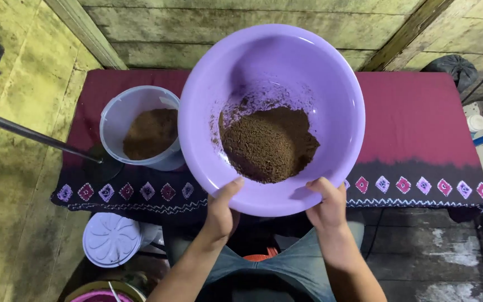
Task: Mixing and sifting brown powder in a purple bowl by hand to achieve a uniform consistency.
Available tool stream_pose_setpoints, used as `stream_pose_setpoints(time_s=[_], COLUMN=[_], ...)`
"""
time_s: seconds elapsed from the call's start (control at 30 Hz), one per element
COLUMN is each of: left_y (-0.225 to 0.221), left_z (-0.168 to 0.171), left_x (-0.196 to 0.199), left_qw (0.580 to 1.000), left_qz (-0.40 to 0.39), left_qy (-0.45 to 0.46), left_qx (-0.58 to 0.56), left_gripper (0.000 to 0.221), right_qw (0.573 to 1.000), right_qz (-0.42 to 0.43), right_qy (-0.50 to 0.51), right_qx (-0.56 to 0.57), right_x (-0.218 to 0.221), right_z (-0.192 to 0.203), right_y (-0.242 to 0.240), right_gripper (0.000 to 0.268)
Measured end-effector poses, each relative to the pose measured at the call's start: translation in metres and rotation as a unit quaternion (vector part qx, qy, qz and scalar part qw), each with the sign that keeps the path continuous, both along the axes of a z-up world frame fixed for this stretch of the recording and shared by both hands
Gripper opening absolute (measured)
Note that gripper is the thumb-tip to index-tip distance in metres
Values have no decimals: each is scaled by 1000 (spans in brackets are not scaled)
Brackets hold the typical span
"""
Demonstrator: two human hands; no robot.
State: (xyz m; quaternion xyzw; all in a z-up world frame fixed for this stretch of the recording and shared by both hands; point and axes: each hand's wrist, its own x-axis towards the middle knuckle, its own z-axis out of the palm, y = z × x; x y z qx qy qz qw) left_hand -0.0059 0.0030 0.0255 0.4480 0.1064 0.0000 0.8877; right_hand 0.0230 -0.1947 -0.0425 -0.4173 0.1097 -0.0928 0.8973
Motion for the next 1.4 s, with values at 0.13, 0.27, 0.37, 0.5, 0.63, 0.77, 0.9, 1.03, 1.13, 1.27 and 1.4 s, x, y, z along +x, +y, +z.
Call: stream_pose_setpoints(time_s=[0.13,0.27,0.37,0.5,0.63,0.77,0.9,1.03,1.13,1.27,1.4], left_y=[11,27,40,34,48,48,20,21,19,18,18], left_z=[20,-46,-139,-89,-141,-112,-51,-49,-32,-30,-27], left_x=[-8,-12,-12,-16,-14,-21,-28,-35,-36,-37,-37], left_qw=[1000,1000,999,997,994,997,998,987,991,987,987], left_qz=[10,8,19,50,68,69,59,47,18,13,4], left_qy=[-13,-13,7,30,52,24,-10,150,107,133,110], left_qx=[-24,-25,-36,-57,-72,-21,-4,26,77,94,115], left_gripper=[72,63,61,65,62,56,49,21,23,24,26], right_qw=[1000,997,994,964,901,698,592,512,477,453,444], right_qz=[25,69,80,42,-32,-127,2,119,132,141,148], right_qy=[-9,-21,-48,-61,-178,-326,-420,-457,-435,-427,-426], right_qx=[-9,-12,-49,-254,-394,-625,-688,-717,-752,-770,-775], right_x=[3,-3,-1,6,4,4,9,26,30,37,39], right_z=[-14,14,44,28,68,85,116,109,105,99,99], right_y=[-20,-12,1,-15,-13,-14,32,40,49,56,57], right_gripper=[39,30,34,63,65,36,9,21,21,15,9])
